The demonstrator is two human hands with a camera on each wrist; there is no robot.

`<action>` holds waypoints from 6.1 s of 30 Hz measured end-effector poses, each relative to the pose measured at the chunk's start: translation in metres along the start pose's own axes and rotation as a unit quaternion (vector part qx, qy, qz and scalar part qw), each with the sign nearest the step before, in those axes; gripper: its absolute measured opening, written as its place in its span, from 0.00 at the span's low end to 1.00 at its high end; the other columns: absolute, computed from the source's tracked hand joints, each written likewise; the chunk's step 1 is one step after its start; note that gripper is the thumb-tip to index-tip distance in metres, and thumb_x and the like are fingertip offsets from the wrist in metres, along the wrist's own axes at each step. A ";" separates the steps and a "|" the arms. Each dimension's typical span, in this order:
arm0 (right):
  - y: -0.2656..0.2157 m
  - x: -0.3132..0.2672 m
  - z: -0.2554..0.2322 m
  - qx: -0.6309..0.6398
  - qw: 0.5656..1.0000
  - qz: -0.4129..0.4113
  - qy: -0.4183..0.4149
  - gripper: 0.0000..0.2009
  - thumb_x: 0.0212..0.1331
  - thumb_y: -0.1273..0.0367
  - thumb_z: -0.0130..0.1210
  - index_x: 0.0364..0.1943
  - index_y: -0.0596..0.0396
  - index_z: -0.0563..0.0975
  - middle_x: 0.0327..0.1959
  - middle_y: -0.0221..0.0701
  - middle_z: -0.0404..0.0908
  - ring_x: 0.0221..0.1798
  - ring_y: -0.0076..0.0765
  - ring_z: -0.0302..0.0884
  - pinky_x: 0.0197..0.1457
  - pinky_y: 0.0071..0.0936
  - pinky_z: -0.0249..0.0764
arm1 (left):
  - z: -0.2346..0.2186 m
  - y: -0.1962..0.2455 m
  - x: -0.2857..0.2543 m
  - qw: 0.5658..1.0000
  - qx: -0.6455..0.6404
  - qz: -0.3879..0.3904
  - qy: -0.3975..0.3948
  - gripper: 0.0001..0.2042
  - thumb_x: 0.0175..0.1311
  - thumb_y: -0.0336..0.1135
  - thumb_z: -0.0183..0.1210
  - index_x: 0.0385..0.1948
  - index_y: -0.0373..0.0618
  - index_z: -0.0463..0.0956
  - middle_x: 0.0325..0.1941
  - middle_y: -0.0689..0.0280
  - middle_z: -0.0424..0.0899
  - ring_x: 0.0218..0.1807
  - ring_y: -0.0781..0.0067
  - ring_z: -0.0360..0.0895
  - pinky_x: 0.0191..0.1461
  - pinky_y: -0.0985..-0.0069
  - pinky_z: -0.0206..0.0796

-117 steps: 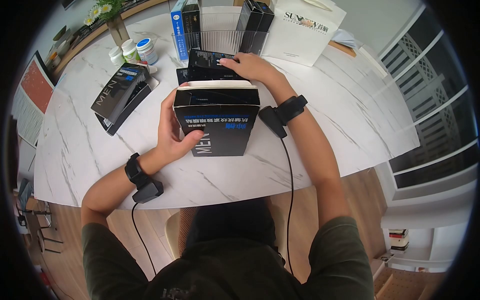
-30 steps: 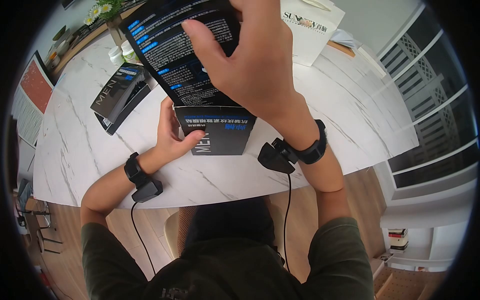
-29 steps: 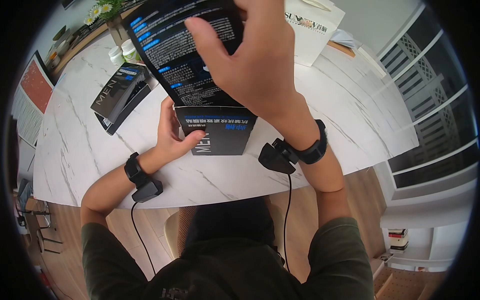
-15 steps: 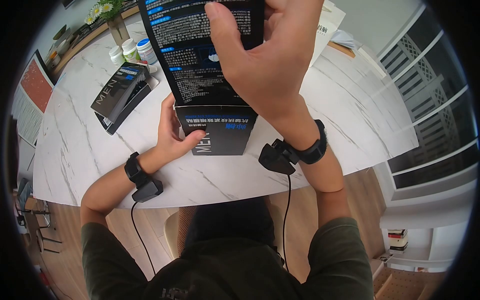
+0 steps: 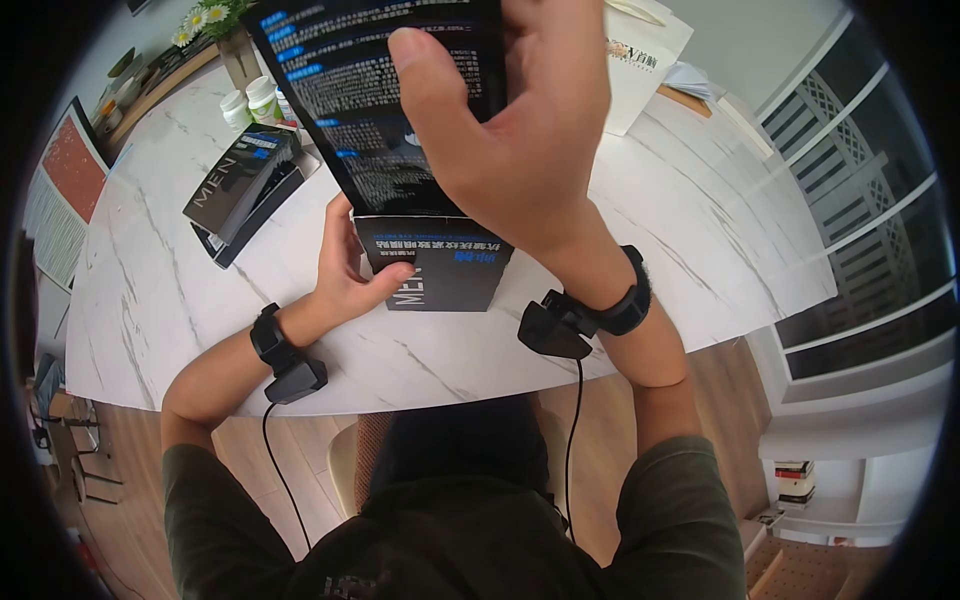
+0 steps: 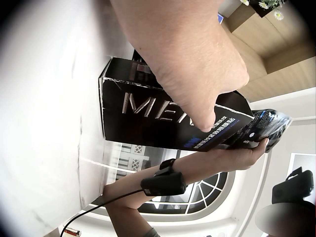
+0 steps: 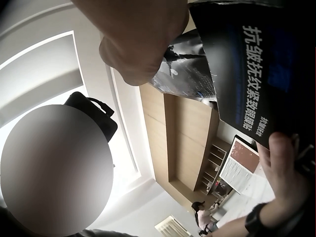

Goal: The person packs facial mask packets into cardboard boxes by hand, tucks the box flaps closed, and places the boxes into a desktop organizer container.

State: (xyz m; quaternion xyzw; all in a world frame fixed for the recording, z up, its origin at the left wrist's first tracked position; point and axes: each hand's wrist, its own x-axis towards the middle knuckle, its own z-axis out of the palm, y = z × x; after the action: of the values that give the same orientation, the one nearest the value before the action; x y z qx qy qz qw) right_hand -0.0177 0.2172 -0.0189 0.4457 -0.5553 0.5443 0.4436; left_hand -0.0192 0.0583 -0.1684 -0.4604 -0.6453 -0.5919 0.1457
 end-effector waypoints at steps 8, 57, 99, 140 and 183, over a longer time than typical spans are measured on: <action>-0.005 0.004 -0.013 0.088 0.973 0.204 -0.068 0.17 0.55 0.76 0.48 0.49 0.65 0.62 0.43 0.39 0.73 0.42 0.23 0.73 0.48 0.20 0.70 | 0.000 0.001 0.001 1.000 -0.002 0.000 0.002 0.41 0.53 0.28 0.64 0.63 0.39 0.42 0.51 0.55 0.76 0.49 0.70 0.77 0.58 0.72 0.60; -0.013 0.027 -0.064 -0.144 0.865 0.114 -0.466 0.04 0.51 0.73 0.58 0.30 0.54 0.80 0.35 0.27 0.79 0.34 0.27 0.76 0.33 0.19 0.71 | 0.001 0.002 0.002 0.999 -0.033 -0.015 0.011 0.41 0.52 0.28 0.64 0.64 0.41 0.43 0.54 0.56 0.73 0.51 0.70 0.76 0.53 0.74 0.65; 0.154 -0.069 -0.095 -0.308 0.654 0.567 -0.395 0.36 0.39 0.35 0.57 0.23 0.62 0.75 0.19 0.34 0.76 0.25 0.30 0.78 0.23 0.22 0.74 | -0.001 0.003 0.002 1.000 -0.011 0.021 -0.007 0.42 0.52 0.29 0.64 0.65 0.40 0.42 0.54 0.54 0.73 0.53 0.68 0.74 0.58 0.71 0.62; 0.040 0.036 -0.078 -0.105 0.970 0.190 0.109 0.08 0.62 0.70 0.52 0.39 0.60 0.71 0.21 0.23 0.74 0.12 0.11 0.61 0.11 0.09 0.55 | 0.001 0.000 -0.002 0.997 -0.061 -0.037 0.014 0.42 0.51 0.37 0.66 0.63 0.36 0.45 0.67 0.54 0.52 0.66 0.65 0.57 0.67 0.70 0.49; 0.002 0.035 -0.081 -0.203 0.962 -0.125 -0.133 0.03 0.58 0.78 0.53 0.35 0.63 0.75 0.30 0.32 0.77 0.29 0.19 0.73 0.33 0.11 0.68 | 0.000 0.003 0.002 0.999 -0.052 -0.012 0.000 0.41 0.52 0.31 0.64 0.64 0.37 0.43 0.57 0.56 0.67 0.55 0.70 0.69 0.58 0.73 0.59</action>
State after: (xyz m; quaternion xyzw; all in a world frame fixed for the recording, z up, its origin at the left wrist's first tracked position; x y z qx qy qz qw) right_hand -0.0268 0.2973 0.0161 0.4809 -0.6476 0.2962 0.5115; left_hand -0.0180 0.0589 -0.1653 -0.4598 -0.6193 -0.6261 0.1148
